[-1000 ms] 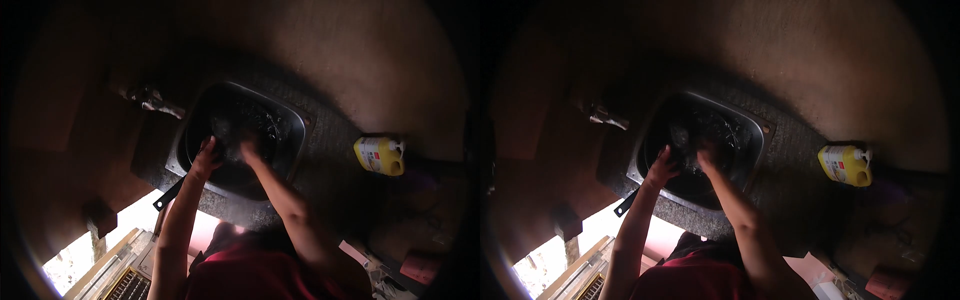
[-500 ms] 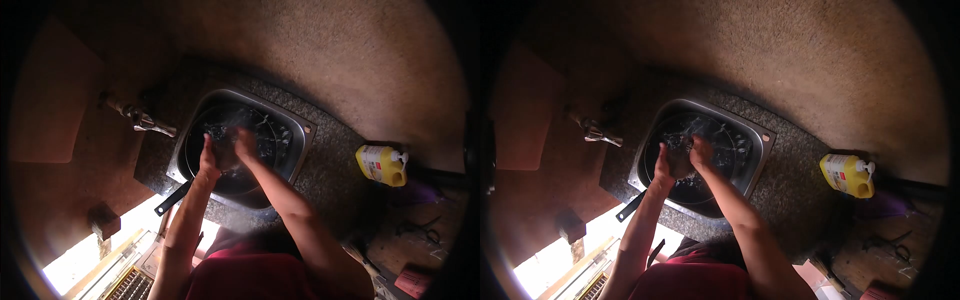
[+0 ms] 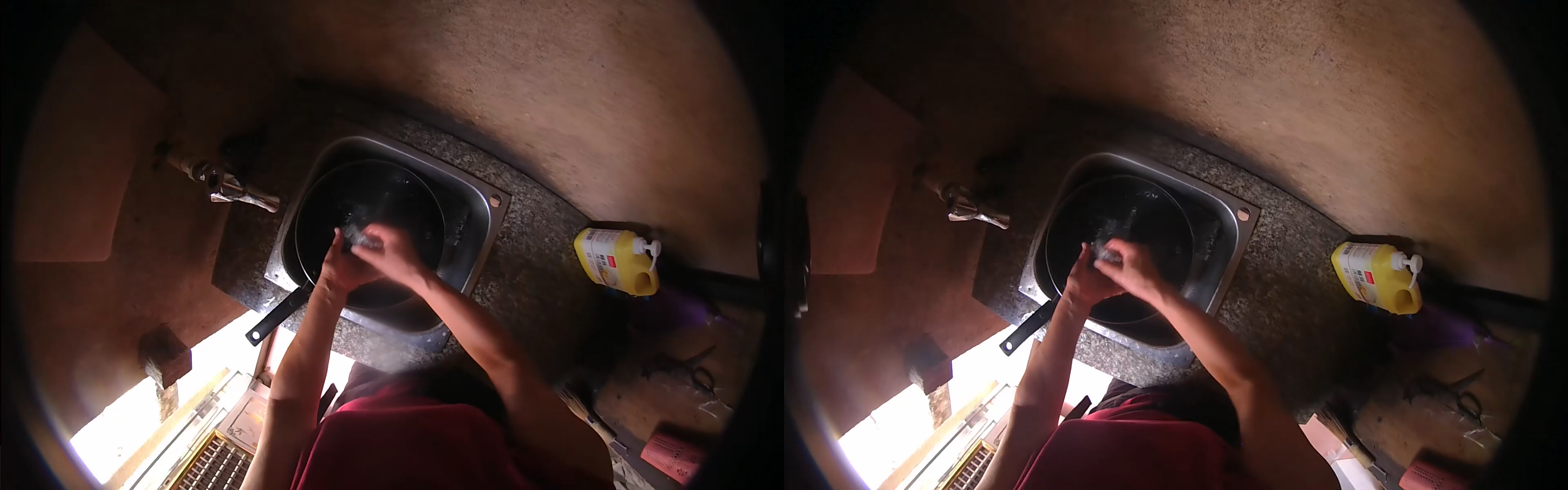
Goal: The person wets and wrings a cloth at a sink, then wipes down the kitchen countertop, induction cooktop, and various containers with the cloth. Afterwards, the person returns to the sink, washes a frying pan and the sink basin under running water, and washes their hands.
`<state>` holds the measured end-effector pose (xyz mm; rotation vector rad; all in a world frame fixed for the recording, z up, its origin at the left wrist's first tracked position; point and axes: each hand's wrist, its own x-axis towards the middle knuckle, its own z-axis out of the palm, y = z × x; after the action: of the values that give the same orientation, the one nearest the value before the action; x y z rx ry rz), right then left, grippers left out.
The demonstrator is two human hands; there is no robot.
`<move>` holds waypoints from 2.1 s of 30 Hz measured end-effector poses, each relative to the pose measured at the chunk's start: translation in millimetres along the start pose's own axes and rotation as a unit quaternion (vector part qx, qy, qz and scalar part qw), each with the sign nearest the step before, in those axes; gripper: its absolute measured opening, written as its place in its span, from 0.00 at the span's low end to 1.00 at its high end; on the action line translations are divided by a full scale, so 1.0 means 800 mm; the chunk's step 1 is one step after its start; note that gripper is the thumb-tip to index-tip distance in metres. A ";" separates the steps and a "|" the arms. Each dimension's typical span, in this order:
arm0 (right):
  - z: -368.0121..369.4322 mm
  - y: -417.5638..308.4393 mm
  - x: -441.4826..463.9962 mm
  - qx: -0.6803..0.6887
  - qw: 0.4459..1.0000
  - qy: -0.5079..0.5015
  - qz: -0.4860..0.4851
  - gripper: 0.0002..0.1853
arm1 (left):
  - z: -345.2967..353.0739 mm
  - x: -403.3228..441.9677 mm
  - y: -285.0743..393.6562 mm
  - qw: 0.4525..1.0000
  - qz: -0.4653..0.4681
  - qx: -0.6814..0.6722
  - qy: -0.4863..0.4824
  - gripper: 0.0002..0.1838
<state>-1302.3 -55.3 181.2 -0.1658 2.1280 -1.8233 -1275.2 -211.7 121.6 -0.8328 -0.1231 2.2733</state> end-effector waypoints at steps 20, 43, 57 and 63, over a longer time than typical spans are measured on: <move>-0.021 0.035 0.033 0.488 0.820 -0.226 -0.195 0.33 | 0.067 -0.025 -0.092 0.979 0.077 -0.108 -0.157 0.33; 0.049 0.090 0.067 -0.038 0.959 0.199 0.197 0.30 | 0.046 0.012 -0.095 0.345 0.279 0.811 0.381 0.50; 0.073 0.154 0.058 -0.045 0.908 0.223 0.353 0.34 | 0.001 -0.002 -0.070 0.166 0.266 0.917 0.246 0.34; 0.015 0.119 0.016 0.042 0.959 0.239 0.147 0.31 | 0.010 -0.034 -0.057 0.814 0.175 0.520 0.193 0.23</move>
<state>-1298.2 -54.2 84.8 0.6424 2.2109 -1.9021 -1238.3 -194.1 156.8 -0.6804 1.4326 1.9517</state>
